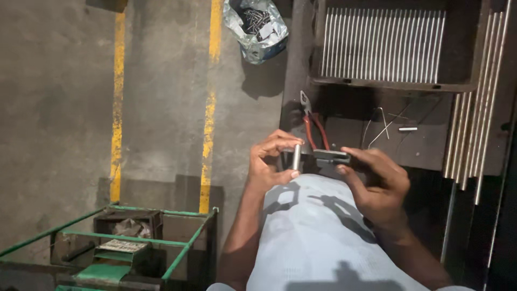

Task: The person opens the guard of a metalworking machine, removes and handles small cylindrical metal parts, places a part into a green bin, uses a screwdriver on the machine, and wipes their hands with a cloth.

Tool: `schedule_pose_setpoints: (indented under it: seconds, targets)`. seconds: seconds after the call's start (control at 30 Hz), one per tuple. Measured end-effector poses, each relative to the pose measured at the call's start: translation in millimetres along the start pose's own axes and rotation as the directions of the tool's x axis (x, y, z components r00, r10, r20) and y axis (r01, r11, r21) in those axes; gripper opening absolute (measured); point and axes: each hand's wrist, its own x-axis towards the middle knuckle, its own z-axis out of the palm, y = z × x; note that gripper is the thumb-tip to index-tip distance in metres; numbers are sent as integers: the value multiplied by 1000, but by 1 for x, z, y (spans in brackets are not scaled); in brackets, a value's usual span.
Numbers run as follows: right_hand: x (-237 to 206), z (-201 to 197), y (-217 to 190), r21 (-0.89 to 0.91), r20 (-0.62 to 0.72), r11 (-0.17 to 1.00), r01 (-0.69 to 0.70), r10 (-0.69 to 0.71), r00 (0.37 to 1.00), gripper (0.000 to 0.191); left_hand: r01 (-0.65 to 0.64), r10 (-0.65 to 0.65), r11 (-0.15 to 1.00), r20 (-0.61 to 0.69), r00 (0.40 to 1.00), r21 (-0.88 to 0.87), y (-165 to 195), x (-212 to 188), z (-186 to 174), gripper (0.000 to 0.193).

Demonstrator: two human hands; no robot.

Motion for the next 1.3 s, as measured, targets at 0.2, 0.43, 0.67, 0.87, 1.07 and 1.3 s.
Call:
schedule_pose_setpoints:
  seconds: [0.2, 0.43, 0.67, 0.87, 1.07, 1.3]
  targets:
    - [-3, 16, 3, -65, 47, 998, 26, -22, 999, 35, 33, -30, 998, 49, 998, -59, 0, 1, 8, 48]
    - [-3, 26, 20, 66, 90, 998, 13, -19, 996, 33, 64, -62, 997, 53, 997, -39, -22, -4, 1, 50]
    - [2, 12, 11, 27, -38, 981, -192, 193, 981, 28, -56, 57, 998, -22, 998, 21, -33, 1, -13, 48]
    - [5, 29, 14, 111, 51, 994, 8, -14, 999, 33, 133, -125, 988, 97, 987, -84, -31, 6, -10, 52]
    - [7, 36, 25, 170, 115, 977, -129, 110, 987, 31, 209, -206, 962, 37, 978, -173, -44, 2, -15, 49]
    - [9, 36, 44, 69, 41, 990, -121, 118, 992, 28, 76, -78, 997, -107, 991, -24, -74, 5, -24, 39]
